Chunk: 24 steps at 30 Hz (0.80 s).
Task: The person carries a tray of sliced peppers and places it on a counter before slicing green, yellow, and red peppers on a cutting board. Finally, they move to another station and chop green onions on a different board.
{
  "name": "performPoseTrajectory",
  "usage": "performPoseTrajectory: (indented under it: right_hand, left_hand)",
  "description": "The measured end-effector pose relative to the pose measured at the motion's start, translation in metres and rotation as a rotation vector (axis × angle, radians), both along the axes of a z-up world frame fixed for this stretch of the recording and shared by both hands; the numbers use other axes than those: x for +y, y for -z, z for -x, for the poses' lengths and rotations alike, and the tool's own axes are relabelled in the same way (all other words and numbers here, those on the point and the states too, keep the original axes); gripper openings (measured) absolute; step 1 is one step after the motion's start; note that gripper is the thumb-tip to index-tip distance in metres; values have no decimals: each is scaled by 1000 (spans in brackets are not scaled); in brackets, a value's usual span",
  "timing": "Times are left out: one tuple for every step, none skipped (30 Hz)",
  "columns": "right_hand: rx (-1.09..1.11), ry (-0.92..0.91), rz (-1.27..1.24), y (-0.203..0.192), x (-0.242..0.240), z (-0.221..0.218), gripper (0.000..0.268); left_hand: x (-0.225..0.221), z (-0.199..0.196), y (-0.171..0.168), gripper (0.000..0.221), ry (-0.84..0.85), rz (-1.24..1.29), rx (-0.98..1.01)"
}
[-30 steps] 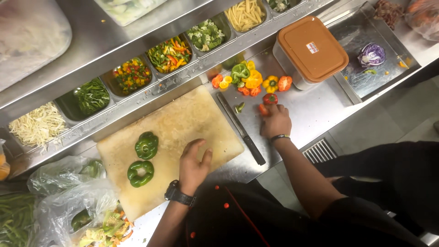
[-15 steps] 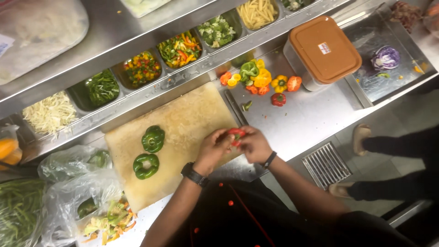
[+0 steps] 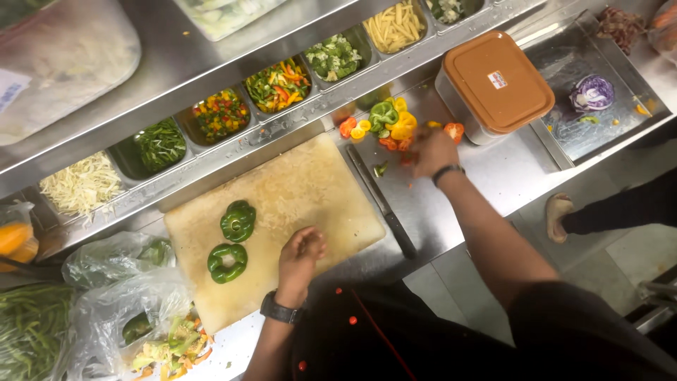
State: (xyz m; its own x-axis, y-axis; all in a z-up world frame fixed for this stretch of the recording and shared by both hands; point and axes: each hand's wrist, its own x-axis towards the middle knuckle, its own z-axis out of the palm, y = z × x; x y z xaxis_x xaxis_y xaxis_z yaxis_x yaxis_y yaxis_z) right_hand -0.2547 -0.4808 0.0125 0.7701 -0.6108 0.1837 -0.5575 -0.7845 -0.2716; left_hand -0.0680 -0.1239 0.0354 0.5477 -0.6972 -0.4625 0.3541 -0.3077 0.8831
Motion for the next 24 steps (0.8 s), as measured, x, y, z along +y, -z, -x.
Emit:
performPoseTrajectory:
  right_hand:
    - [-3,-2,61,-5,-10,-16,33]
    - [-7,-3,122,-11,-19,-32,28]
    - [-12,-17,124,-23,-18,-49,28]
    - [-69,142,70,-36,-16,-66,43]
    - [-126,301,11,-49,-13,-83,59]
    - [-131,288,9,-56,-10,-91,59]
    - [142,322,-114,-64,-7,-100,63]
    - [415,355,-234,-72,-5,-108,67]
    - [407,347,-231,-63,-3,-103,67]
    - [323,403,-204,-55,-2,-97,61]
    - [246,456,-181,-44,1,-91,55]
    - [244,446,-181,-23,1,-82,55]
    - [52,428,-94,-1,0,-72,52]
    - [-140,409,-7,20,-2,-60,50]
    - [-136,413,-10,23,2,-57,50]
    - [-229,364,-24,25,5,-52,37]
    - [-328,319,-35,27,7,-49,24]
    - [-330,327,-35,-5,21,-59,24]
    - [-211,164,75,-38,34,-71,21]
    - [-89,2,182,-71,46,-83,18]
    - [-94,11,183,-76,51,-87,18]
    - [114,-49,77,-81,57,-92,28]
    - [322,-106,-32,-85,62,-99,37]
    - [316,-100,-32,-67,62,-100,37]
  left_hand:
    - [3,1,2,33,-7,16,6]
    - [6,3,4,33,-15,31,13]
    - [6,3,2,33,-28,33,9]
    - [6,4,0,33,-21,33,8]
    - [7,4,-3,33,-12,31,6]
    - [9,4,-8,33,-24,31,1]
    - [10,3,-14,34,-36,17,-2]
    - [11,2,-19,34,-48,4,-5]
    - [13,-2,-20,34,-55,7,-14]
    - [16,-6,-21,34,-91,6,-10]
    - [20,-7,-22,33,-130,0,-1]
    - [20,-8,-21,33,-140,0,-4]
    - [19,-11,-20,33,-170,2,-4]
    - [18,-12,-19,33,-200,4,-4]
    - [14,-10,-15,33,-197,0,-1]
    - [10,-7,-12,33,-186,14,-7]
    - [4,-6,-9,33,-170,32,-17]
    - [-1,-3,-4,33,-162,31,-19]
    - [-8,-2,-1,33,-117,55,-21]
    - [-14,0,2,33,-73,78,-23]
    - [-17,2,-1,33,-64,79,-29]
    - [-20,3,-3,33,-31,71,-26]
    - [-22,4,-6,32,0,62,-24]
    - [-19,3,-8,32,7,62,-30]
